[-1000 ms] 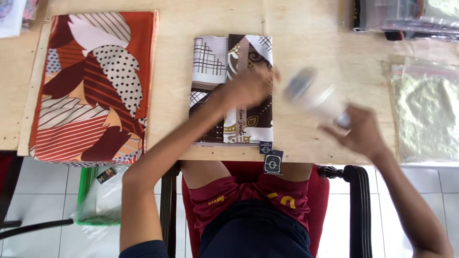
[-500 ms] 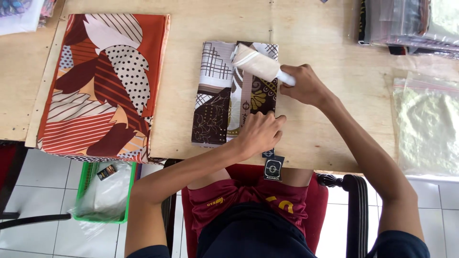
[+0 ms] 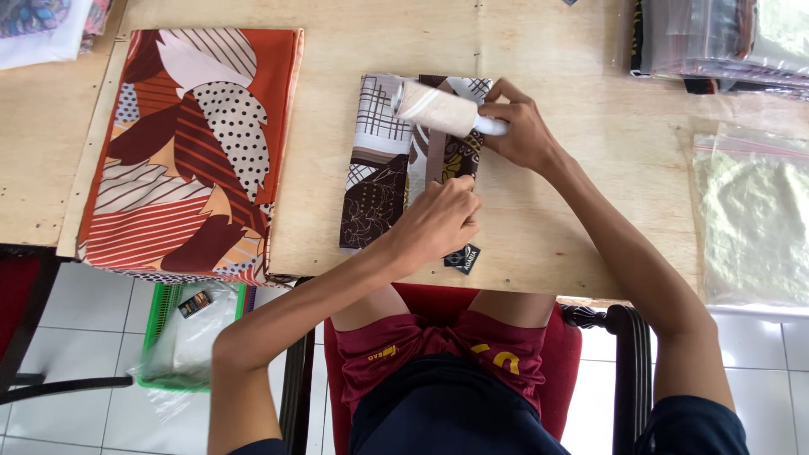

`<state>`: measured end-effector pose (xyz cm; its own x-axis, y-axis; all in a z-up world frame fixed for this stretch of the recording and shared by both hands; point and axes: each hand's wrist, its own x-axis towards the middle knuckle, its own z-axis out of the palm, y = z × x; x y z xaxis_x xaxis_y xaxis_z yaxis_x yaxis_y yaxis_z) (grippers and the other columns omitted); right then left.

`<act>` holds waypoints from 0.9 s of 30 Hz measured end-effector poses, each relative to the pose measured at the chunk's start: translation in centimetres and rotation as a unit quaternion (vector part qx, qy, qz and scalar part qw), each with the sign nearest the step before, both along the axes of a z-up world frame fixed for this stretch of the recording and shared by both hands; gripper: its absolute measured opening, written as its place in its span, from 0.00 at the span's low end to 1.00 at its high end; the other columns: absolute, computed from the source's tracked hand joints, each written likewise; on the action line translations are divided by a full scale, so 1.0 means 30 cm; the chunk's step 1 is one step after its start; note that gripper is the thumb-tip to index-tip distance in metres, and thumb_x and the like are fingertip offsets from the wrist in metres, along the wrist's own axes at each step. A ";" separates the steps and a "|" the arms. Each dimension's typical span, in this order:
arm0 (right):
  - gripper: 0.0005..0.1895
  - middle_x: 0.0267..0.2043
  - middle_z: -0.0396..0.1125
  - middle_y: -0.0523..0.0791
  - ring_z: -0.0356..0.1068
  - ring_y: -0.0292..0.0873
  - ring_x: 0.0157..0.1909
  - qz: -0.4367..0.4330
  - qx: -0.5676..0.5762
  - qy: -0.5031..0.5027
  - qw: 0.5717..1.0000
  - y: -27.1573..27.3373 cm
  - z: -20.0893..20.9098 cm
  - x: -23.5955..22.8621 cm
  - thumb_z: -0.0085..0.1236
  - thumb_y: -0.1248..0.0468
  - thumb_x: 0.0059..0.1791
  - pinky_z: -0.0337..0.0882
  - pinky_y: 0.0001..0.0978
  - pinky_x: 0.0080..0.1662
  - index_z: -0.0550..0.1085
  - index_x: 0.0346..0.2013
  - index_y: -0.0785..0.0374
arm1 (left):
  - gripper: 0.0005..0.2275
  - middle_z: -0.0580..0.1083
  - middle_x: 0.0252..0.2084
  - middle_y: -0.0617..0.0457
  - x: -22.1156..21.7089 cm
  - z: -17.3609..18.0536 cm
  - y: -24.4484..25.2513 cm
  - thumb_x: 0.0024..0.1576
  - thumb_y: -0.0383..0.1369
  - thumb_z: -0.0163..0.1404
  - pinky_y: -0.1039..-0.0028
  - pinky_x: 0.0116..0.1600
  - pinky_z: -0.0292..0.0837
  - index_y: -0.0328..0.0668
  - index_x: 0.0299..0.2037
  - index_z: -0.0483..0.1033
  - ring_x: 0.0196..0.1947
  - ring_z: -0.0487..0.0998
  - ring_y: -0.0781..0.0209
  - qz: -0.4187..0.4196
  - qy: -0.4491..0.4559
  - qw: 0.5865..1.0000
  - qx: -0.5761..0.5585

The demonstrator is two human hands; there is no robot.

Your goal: The person uses a lint roller to roll over a folded piece of patterned fabric on a wooden table. The person repeatedly rolls the fabric, lifts and repositions it, and continues rolling different sections of the fabric surface.

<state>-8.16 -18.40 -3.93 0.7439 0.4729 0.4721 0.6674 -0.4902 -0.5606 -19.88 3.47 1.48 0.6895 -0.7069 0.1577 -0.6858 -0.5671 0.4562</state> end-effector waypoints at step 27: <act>0.16 0.32 0.73 0.50 0.62 0.39 0.24 -0.209 -0.209 0.067 0.953 -0.197 0.733 -0.466 0.71 0.62 0.53 0.54 0.31 0.22 0.81 0.49 0.73 | 0.06 0.71 0.45 0.51 -0.049 0.546 0.459 0.64 0.26 0.45 0.81 0.32 0.71 0.44 0.49 0.72 0.38 0.75 0.63 -0.043 0.044 0.993 -0.102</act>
